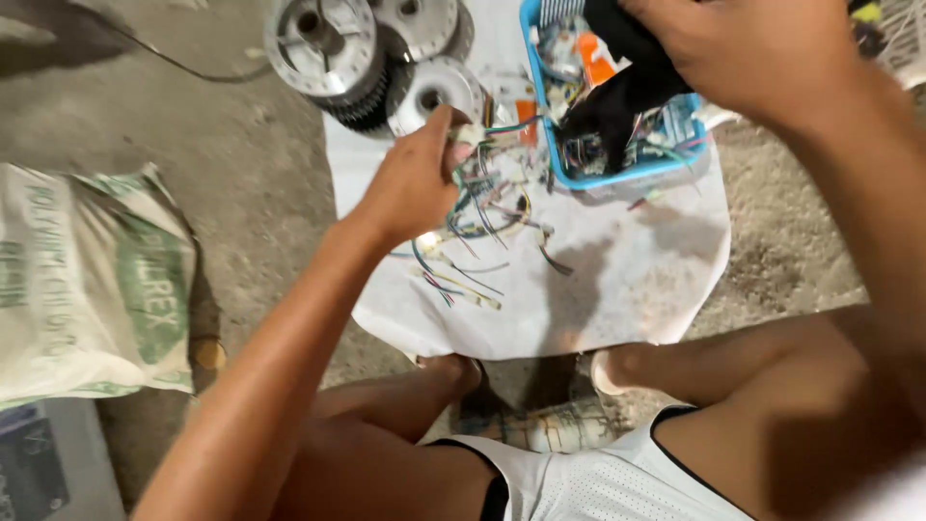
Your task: Inspecting and organizing a motorcycle wiring harness and its connectors
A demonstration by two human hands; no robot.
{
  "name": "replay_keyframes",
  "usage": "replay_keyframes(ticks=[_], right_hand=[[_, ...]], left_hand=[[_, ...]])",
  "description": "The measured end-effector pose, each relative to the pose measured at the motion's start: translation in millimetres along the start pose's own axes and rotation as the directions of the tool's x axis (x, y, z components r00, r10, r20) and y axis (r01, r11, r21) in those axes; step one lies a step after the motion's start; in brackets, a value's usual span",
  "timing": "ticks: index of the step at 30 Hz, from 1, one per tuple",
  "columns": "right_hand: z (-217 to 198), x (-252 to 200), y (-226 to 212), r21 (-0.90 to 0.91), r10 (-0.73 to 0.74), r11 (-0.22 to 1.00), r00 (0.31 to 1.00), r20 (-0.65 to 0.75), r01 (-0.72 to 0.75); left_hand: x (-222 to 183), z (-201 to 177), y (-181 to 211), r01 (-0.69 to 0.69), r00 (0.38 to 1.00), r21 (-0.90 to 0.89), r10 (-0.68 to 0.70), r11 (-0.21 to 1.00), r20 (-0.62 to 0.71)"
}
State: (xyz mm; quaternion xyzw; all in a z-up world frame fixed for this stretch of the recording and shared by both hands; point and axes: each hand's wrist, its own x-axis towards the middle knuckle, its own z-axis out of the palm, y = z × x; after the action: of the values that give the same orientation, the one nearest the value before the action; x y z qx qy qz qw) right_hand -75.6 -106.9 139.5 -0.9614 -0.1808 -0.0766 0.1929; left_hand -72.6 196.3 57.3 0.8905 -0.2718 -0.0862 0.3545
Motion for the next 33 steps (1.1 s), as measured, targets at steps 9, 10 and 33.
replay_keyframes(ticks=[9,10,33], right_hand=[[1,21,-45,0.343,-0.181,0.912,0.972,-0.152,0.223],[-4,23,-51,0.332,-0.180,0.913,0.964,-0.195,0.238],[6,50,-14,0.894,0.437,0.320,0.886,0.155,-0.314]], left_hand=[[19,-45,64,0.014,0.991,-0.292,-0.051,0.956,-0.121],[19,-47,71,0.012,0.986,-0.327,-0.066,0.945,-0.155],[54,-73,63,-0.001,0.864,-0.997,-0.501,0.081,-0.041]])
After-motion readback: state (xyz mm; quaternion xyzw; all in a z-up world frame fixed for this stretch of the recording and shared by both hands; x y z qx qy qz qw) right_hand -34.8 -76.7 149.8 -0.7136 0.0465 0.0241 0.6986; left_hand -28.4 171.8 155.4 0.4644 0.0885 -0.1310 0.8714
